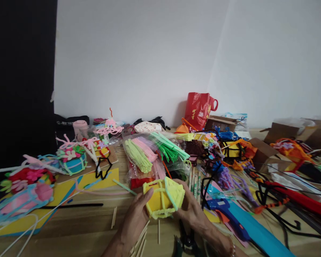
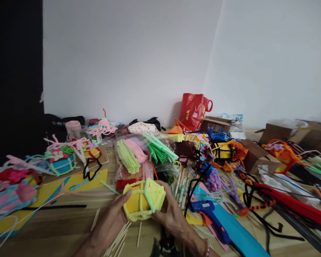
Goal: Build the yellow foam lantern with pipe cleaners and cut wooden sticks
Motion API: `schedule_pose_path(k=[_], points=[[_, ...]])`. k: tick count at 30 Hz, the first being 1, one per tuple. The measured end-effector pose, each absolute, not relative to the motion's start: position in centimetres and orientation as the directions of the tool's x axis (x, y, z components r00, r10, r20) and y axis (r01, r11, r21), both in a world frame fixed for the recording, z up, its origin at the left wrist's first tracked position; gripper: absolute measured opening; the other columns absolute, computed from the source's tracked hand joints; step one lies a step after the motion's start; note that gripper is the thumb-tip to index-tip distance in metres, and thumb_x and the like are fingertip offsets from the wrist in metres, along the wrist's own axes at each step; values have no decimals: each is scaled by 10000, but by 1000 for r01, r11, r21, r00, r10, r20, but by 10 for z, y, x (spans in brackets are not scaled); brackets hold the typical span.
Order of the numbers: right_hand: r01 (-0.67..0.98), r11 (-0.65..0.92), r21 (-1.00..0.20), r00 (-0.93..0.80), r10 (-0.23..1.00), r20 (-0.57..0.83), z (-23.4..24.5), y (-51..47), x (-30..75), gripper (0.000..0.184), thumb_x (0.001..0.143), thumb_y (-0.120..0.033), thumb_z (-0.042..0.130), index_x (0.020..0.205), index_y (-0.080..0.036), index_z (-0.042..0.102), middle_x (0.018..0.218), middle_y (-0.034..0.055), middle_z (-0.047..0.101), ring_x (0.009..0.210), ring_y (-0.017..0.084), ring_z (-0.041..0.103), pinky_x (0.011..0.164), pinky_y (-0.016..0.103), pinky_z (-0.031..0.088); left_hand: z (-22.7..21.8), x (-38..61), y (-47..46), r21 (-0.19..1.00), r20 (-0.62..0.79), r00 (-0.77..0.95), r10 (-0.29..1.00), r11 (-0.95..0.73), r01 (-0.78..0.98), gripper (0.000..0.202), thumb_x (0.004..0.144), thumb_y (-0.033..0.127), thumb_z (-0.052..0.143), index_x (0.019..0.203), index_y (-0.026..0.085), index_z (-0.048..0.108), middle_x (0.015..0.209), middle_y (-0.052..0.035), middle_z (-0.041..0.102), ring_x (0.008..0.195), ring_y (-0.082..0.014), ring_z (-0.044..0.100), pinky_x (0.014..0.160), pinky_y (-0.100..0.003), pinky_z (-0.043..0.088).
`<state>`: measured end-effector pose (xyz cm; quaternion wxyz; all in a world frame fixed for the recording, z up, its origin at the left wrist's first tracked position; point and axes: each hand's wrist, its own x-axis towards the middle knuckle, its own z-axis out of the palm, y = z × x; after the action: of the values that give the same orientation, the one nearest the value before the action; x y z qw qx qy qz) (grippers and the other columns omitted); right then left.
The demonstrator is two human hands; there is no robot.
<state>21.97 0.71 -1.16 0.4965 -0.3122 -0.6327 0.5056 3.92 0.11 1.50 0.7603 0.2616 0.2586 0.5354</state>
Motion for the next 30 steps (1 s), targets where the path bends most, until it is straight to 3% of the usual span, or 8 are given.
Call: schedule_pose_path(k=[3,7,11,18,22,26,30], points=[[-78,291,-954,-313,901,301,-19,7,219,661,748,-338,735,1306,-290,384,1353,71,491,1268,260,440,1062,382,352,12,41,2,686,-157,206,966,256,-681,275,746,238,724,994,121,696,1017,-118,746,1059,-280,646,951,-371,483],[-50,240,-969,-320,916,243,-22,5,218,776,787,-343,708,1417,-288,258,1449,84,392,1329,254,371,1114,416,274,9,43,2,685,-162,184,969,245,-686,280,782,257,687,1025,118,682,1021,-125,743,1021,-277,665,917,-370,502],[-211,128,-969,-441,872,211,-13,6,218,869,786,-337,716,1459,-310,167,1468,87,378,1297,248,425,1079,437,335,10,39,5,607,-175,235,956,293,-738,245,859,223,584,1064,122,672,1029,-114,744,980,-249,683,910,-369,505],[-319,15,-948,-516,836,187,-3,11,221,974,653,-301,822,1443,-319,254,1398,88,469,1198,272,520,977,448,428,8,24,15,425,-303,304,903,413,-805,269,945,238,452,978,149,704,939,-61,771,848,-175,717,852,-349,539],[-340,-81,-937,-576,806,139,0,9,221,890,663,-324,803,1414,-309,326,1320,88,551,1057,265,621,915,439,461,5,23,16,358,-273,375,886,456,-815,319,964,261,412,979,168,717,911,-31,776,848,-154,717,964,-346,488],[-309,-173,-935,-649,757,75,5,6,219,795,676,-327,783,1369,-294,395,1210,81,635,974,254,664,834,395,494,5,22,16,337,-238,446,863,504,-795,366,963,323,396,1003,149,716,950,-56,769,951,-185,695,1003,-362,461],[-336,-148,-930,-645,756,112,6,6,215,683,693,-326,773,1304,-265,474,1116,66,681,963,235,668,859,379,484,6,21,16,356,-252,447,858,512,-782,371,959,350,391,1102,167,681,934,-50,772,1031,-210,665,1005,-392,456]])
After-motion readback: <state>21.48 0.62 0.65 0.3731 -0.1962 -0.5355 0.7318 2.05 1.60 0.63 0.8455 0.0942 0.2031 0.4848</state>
